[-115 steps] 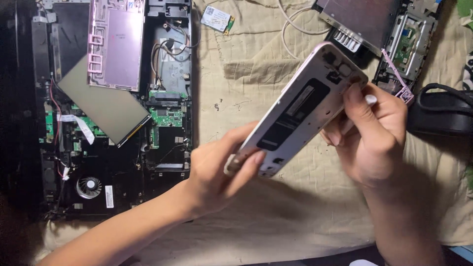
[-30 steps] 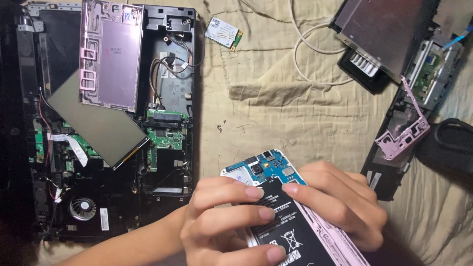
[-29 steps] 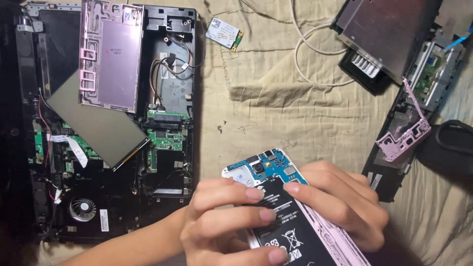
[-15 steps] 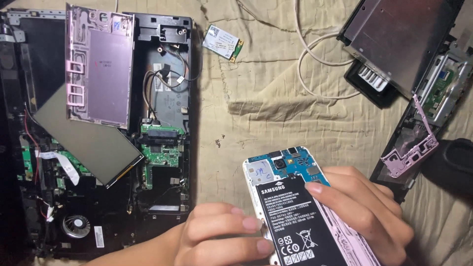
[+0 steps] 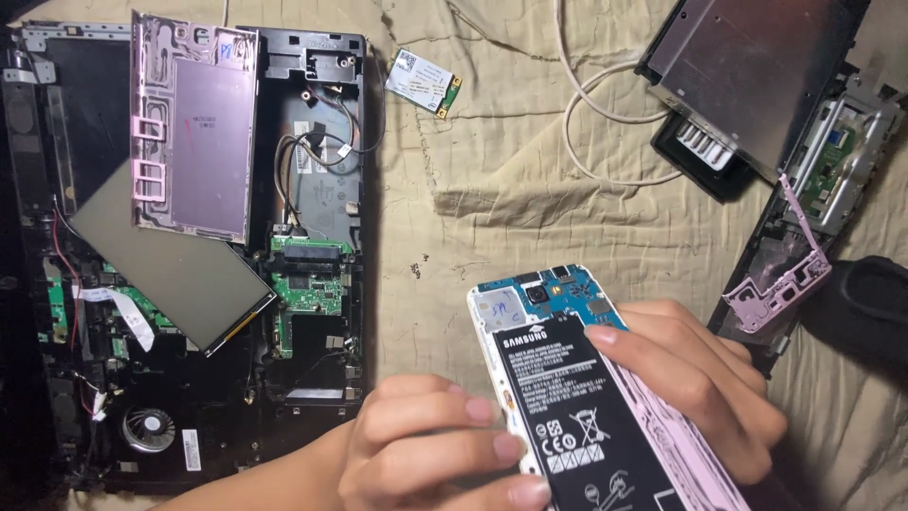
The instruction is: The person is seen disassembling and reassembling a smartphone, specifically fitting the outer frame, while laptop components are spread across the workspace.
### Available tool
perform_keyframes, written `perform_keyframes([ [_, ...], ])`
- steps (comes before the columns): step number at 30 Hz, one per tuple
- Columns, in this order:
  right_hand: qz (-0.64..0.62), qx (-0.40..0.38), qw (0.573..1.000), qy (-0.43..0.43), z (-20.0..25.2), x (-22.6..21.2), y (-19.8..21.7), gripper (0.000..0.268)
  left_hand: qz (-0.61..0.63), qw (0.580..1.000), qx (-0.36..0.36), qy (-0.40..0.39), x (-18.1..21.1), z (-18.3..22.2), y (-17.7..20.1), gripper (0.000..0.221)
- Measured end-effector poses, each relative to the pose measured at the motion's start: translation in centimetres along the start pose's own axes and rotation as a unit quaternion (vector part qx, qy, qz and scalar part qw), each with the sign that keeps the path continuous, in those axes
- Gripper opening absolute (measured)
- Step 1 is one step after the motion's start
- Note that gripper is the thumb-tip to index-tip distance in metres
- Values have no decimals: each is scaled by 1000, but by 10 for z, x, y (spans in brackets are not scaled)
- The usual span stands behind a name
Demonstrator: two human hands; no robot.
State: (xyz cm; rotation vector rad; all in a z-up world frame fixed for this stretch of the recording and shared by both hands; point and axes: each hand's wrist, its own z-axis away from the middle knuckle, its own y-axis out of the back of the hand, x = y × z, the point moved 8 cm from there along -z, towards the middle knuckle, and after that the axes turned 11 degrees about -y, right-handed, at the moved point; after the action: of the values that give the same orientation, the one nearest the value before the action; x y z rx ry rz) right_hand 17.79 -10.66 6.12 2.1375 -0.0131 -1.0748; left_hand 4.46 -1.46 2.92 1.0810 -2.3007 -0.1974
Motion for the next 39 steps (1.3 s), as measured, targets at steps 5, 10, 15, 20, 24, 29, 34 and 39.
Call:
perform_keyframes([
  [5, 17, -3, 1000, 22, 5, 6, 2, 30, -12, 998, -14, 68, -8, -19, 2, 21],
  [10, 51, -26, 997, 55, 7, -8, -7, 24, -5, 996, -88, -14, -16, -31, -3, 26],
  [15, 43, -35, 997, 55, 5, -9, -3, 28, -3, 1000, -2, 23, -6, -30, -3, 20],
  [20, 60, -43, 995, 73, -1, -5, 7, 27, 11, 998, 42, 46, -5, -26, 3, 19],
  [24, 87, -45, 994, 52, -2, 1, 11, 26, 14, 998, 41, 53, -7, -21, 6, 16],
  [29, 70, -9, 994, 90, -5, 2, 14, 28, 32, 999, 30, 5, -2, -19, 5, 28],
  [34, 48, 14, 996, 73, -5, 6, 12, 27, 38, 998, 30, -30, -1, -17, 7, 20],
  [39, 54, -4, 994, 92, -6, 9, 16, 28, 28, 998, 37, -52, 1, -10, 6, 12],
])
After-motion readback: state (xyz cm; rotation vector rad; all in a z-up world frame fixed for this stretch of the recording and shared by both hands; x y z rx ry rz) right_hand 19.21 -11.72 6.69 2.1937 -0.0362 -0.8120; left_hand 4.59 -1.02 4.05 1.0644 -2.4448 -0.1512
